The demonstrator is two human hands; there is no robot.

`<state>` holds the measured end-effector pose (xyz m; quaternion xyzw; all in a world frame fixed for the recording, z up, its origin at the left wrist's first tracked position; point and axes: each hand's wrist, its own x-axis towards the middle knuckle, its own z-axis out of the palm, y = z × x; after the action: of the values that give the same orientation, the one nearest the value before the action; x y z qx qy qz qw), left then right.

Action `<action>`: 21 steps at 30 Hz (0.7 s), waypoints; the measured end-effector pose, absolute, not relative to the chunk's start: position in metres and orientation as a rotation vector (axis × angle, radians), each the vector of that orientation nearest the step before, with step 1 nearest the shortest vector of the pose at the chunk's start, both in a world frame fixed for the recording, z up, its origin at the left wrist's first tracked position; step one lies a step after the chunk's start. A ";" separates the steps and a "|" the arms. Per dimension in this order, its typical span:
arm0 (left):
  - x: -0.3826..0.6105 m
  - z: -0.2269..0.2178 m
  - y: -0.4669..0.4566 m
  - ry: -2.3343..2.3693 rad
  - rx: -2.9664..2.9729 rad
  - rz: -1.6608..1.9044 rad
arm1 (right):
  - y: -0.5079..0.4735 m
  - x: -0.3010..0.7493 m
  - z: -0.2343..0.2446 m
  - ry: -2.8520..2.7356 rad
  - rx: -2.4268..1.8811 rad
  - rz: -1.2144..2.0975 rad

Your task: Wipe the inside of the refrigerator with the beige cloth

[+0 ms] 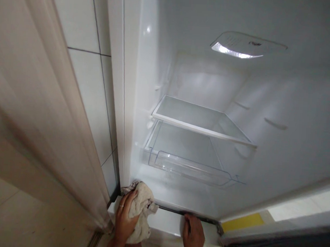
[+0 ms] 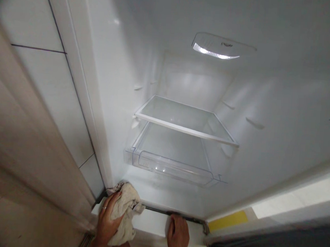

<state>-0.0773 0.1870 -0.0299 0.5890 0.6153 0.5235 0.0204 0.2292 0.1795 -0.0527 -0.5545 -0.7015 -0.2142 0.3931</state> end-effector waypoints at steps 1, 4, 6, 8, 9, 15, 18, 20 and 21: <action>-0.077 -0.027 0.187 1.885 1.751 1.618 | 0.179 0.229 -0.052 -1.782 -1.409 -0.539; -0.074 -0.010 0.186 1.854 1.488 1.626 | 0.178 0.228 -0.050 -1.783 -1.430 -0.522; -0.070 0.008 0.187 1.870 1.327 1.635 | 0.177 0.226 -0.048 -1.783 -1.434 -0.519; -0.063 0.029 0.191 1.880 1.239 1.644 | 0.177 0.224 -0.047 -1.780 -1.436 -0.531; -0.058 0.040 0.195 1.878 1.225 1.657 | 0.177 0.224 -0.047 -1.777 -1.438 -0.541; -0.029 0.077 0.248 2.004 1.806 1.387 | 0.177 0.222 -0.046 -1.776 -1.445 -0.558; -0.028 0.073 0.283 2.015 2.082 0.987 | 0.176 0.221 -0.048 -1.771 -1.458 -0.542; -0.031 0.068 0.306 2.064 2.054 0.912 | 0.176 0.220 -0.048 -1.767 -1.471 -0.551; -0.033 0.067 0.318 2.088 2.037 0.880 | 0.176 0.220 -0.048 -1.765 -1.475 -0.553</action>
<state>-0.0335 0.3176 0.0671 0.6677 0.6846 0.2887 0.0474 0.2202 0.1757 -0.0484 -0.5771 -0.6906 -0.2165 0.3783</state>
